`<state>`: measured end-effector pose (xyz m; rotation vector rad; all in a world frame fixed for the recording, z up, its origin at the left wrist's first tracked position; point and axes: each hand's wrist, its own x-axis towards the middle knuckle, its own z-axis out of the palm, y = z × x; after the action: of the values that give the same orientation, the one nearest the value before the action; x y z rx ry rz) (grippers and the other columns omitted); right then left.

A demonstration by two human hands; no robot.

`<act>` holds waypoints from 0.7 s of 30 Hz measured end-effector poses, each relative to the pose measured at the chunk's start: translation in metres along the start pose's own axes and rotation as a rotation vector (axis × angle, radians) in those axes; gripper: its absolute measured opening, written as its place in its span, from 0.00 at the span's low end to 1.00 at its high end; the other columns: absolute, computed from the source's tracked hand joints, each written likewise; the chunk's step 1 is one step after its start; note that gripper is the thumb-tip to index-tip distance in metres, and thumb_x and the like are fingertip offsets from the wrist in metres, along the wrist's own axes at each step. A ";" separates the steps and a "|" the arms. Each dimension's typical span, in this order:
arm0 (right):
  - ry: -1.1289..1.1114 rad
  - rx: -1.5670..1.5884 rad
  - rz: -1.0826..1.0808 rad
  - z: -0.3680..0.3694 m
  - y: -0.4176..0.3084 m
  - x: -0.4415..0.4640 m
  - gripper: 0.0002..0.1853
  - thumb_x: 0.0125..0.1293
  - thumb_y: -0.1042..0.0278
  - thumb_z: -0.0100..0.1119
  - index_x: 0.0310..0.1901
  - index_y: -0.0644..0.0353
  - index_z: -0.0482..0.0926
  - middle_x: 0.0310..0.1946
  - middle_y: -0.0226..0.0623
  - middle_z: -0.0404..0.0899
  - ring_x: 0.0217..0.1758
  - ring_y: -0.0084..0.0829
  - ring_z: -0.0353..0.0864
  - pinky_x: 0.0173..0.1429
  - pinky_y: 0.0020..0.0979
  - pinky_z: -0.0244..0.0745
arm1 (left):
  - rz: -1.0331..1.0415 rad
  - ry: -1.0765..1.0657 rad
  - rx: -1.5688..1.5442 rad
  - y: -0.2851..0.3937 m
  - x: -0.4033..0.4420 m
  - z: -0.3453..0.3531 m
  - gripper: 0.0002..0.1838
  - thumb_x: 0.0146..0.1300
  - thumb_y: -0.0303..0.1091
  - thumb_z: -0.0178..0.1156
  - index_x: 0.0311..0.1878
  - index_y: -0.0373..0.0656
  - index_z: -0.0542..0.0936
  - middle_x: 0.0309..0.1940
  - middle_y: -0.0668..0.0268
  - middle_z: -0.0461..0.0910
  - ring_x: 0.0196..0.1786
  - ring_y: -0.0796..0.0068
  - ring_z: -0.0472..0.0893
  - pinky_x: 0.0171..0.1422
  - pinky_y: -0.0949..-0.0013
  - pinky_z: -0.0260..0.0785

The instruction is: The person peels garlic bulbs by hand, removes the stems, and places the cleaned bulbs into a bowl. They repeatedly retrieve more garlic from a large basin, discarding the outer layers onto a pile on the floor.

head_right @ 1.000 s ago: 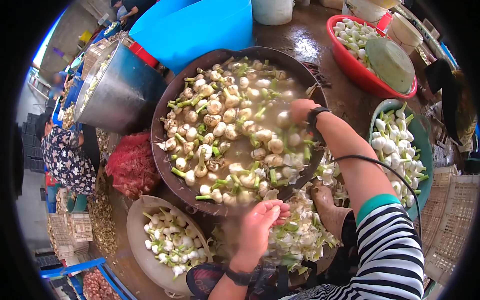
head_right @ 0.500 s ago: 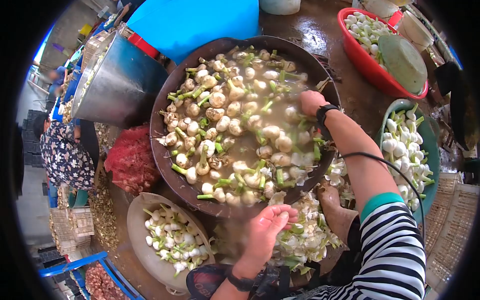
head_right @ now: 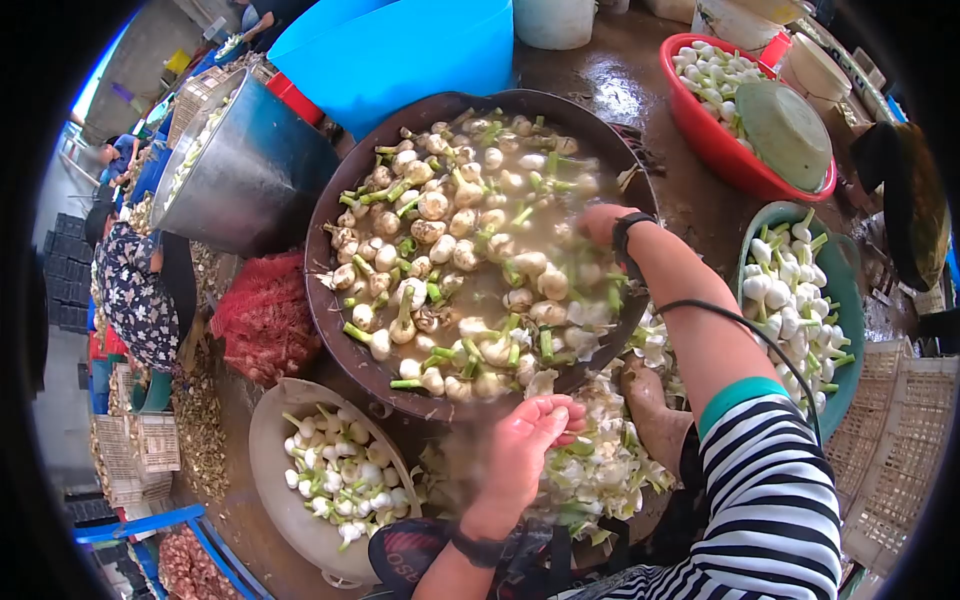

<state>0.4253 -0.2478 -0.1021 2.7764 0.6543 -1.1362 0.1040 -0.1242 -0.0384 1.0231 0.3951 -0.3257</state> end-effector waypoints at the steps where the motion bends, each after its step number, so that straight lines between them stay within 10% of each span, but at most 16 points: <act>1: 0.088 0.063 0.009 0.002 0.000 0.001 0.23 0.57 0.73 0.49 0.55 0.46 0.74 0.53 0.40 0.75 0.54 0.42 0.77 0.54 0.41 0.74 | -0.012 0.012 0.005 0.000 0.002 -0.001 0.11 0.68 0.30 0.50 0.49 0.35 0.75 0.43 0.63 0.79 0.44 0.76 0.78 0.49 0.73 0.69; 9: 0.581 0.573 -0.193 0.031 0.032 0.041 0.20 0.50 0.77 0.47 0.46 0.56 0.80 0.43 0.47 0.80 0.52 0.45 0.77 0.55 0.37 0.72 | -0.039 0.019 0.014 0.001 0.017 -0.001 0.11 0.68 0.30 0.51 0.50 0.35 0.74 0.43 0.62 0.79 0.44 0.76 0.79 0.48 0.74 0.70; 13: 0.222 -0.104 -0.092 0.033 0.008 0.009 0.17 0.54 0.67 0.53 0.48 0.51 0.77 0.41 0.38 0.80 0.50 0.41 0.76 0.46 0.46 0.71 | -0.041 0.006 0.055 0.003 0.018 0.001 0.11 0.68 0.29 0.50 0.50 0.36 0.74 0.43 0.62 0.79 0.43 0.76 0.79 0.47 0.75 0.70; 18: 0.247 -0.106 0.032 0.024 -0.007 0.009 0.11 0.56 0.63 0.55 0.39 0.55 0.82 0.42 0.41 0.80 0.47 0.45 0.78 0.52 0.48 0.68 | -0.012 0.031 0.007 0.011 0.010 0.002 0.11 0.68 0.29 0.50 0.50 0.36 0.74 0.43 0.62 0.79 0.43 0.76 0.79 0.47 0.75 0.70; 21: 0.161 0.169 -0.197 -0.007 -0.014 -0.049 0.18 0.49 0.78 0.48 0.43 0.60 0.78 0.41 0.42 0.80 0.49 0.45 0.76 0.51 0.40 0.70 | 0.034 0.056 0.016 0.017 0.004 0.002 0.12 0.67 0.29 0.50 0.51 0.36 0.74 0.42 0.63 0.79 0.42 0.77 0.79 0.46 0.75 0.70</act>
<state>0.3932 -0.2508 -0.0621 3.0276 0.9060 -1.0519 0.1151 -0.1179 -0.0260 1.0552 0.4263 -0.2704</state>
